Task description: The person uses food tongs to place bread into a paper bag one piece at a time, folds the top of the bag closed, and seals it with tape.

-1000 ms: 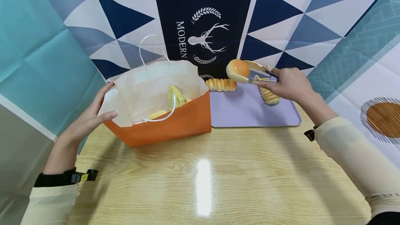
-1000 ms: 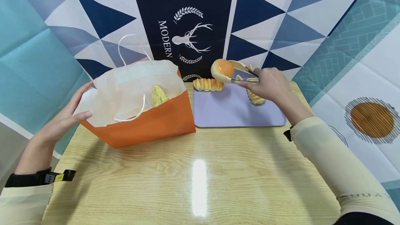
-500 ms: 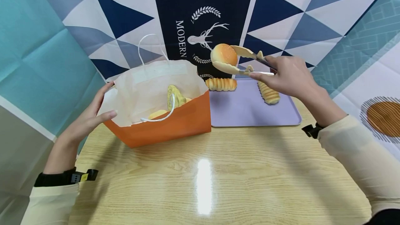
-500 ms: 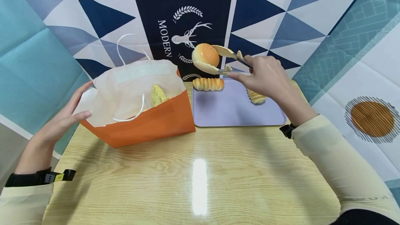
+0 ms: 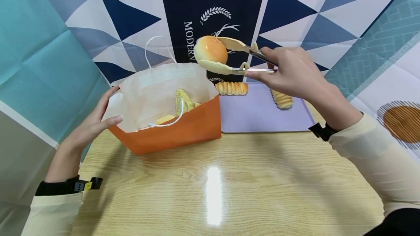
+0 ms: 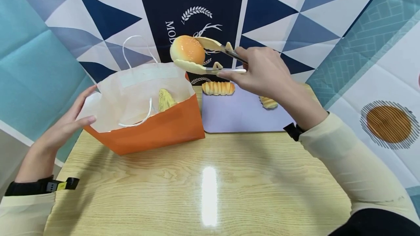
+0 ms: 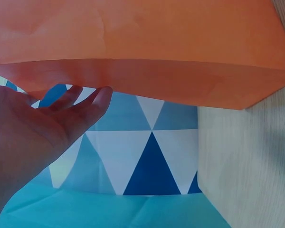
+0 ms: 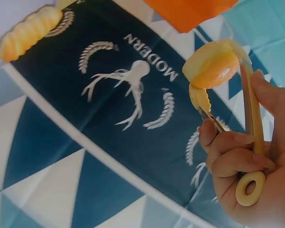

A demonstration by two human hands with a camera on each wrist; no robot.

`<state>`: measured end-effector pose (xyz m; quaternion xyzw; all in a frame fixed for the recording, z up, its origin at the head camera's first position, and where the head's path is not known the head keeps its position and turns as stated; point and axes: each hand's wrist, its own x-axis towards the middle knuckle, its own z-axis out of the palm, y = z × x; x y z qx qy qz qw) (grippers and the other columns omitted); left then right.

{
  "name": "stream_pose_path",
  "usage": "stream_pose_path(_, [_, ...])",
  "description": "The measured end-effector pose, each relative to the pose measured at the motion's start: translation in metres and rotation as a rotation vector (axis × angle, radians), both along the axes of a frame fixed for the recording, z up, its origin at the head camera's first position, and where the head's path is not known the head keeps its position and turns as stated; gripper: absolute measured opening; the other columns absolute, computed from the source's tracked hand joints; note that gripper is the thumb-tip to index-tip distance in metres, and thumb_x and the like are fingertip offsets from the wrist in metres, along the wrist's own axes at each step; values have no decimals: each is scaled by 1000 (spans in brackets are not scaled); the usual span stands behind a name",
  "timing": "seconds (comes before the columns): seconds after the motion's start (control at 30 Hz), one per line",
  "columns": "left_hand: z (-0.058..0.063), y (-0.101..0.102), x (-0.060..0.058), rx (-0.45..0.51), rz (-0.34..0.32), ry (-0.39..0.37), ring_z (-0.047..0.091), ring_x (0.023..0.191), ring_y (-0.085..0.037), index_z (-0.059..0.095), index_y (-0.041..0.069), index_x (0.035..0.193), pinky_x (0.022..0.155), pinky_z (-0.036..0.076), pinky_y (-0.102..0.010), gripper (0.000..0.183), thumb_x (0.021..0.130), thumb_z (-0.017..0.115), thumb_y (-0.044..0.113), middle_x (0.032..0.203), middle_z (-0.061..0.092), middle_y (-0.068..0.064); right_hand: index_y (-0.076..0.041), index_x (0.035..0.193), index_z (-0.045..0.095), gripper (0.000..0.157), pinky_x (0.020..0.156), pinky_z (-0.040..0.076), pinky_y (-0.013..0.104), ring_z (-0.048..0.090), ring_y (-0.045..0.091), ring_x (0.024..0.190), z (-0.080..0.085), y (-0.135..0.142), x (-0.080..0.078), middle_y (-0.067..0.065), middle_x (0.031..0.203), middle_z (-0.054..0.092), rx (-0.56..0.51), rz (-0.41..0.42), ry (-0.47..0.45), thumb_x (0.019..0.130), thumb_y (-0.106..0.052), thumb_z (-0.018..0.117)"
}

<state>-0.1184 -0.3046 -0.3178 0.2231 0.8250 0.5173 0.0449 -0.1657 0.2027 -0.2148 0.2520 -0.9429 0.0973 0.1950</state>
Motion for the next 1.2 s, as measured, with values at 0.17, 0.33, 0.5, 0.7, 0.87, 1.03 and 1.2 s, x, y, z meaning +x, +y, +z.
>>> stream_pose_path(0.17, [0, 0, 0, 4, -5, 4, 11, 142, -22, 5, 31, 159, 104, 13, -78, 83, 95, 51, 3, 163, 6, -1, -13, 111, 66, 59, 43, 28, 34, 40, 21, 48, 11, -19, 6, 5, 58, 51, 13, 30, -26, 86, -66, 58])
stream_pose_path(0.33, [0, -1, -1, 1, -6, 14, 10, 143, -22, 6, 31, 159, 104, 11, -79, 84, 95, 52, 3, 164, 5, -1, -11, 130, 63, 73, 49, 36, 35, 48, 20, 56, 17, -39, 9, 4, 64, 58, 19, 69, -53, 86, -69, 55])
stream_pose_path(0.5, [0, -1, -2, -3, -8, 17, 6, 144, -21, 5, 31, 159, 105, 7, -79, 85, 95, 53, 3, 164, 3, 2, -8, 137, 59, 82, 55, 36, 35, 48, 21, 61, 18, -56, 10, 5, 68, 55, 47, 95, -67, 85, -72, 53])
stream_pose_path(0.7, [0, -2, -3, -8, -1, 13, 0, 146, -18, 5, 32, 159, 106, 0, -78, 85, 95, 54, 5, 164, -2, 6, -7, 135, 61, 85, 56, 43, 34, 52, 18, 61, 18, -72, 10, 4, 76, 59, 48, 140, -62, 83, -73, 55])
stream_pose_path(0.87, [0, -2, -4, -8, 0, 12, 1, 145, -20, 5, 33, 159, 105, 3, -79, 86, 94, 54, 6, 164, -1, 6, -8, 110, 69, 68, 51, 42, 33, 50, 16, 57, 21, -85, 11, 2, 69, 56, 60, 184, -52, 83, -70, 60])
stream_pose_path(1.03, [1, -1, -5, -4, -6, 19, -2, 146, -18, 5, 33, 159, 105, -1, -79, 86, 94, 55, 7, 164, -4, 8, -10, 105, 67, 65, 51, 42, 34, 51, 17, 61, 24, -101, 11, 1, 66, 53, 115, 195, -63, 82, -71, 60])
stream_pose_path(1.2, [3, 2, -4, 1, -31, 25, 7, 145, -22, 4, 31, 159, 104, 7, -79, 86, 94, 53, 3, 164, 3, 4, -10, 107, 66, 69, 55, 46, 39, 53, 19, 67, 23, -116, 9, 1, 70, 56, 167, 194, -63, 80, -73, 60])
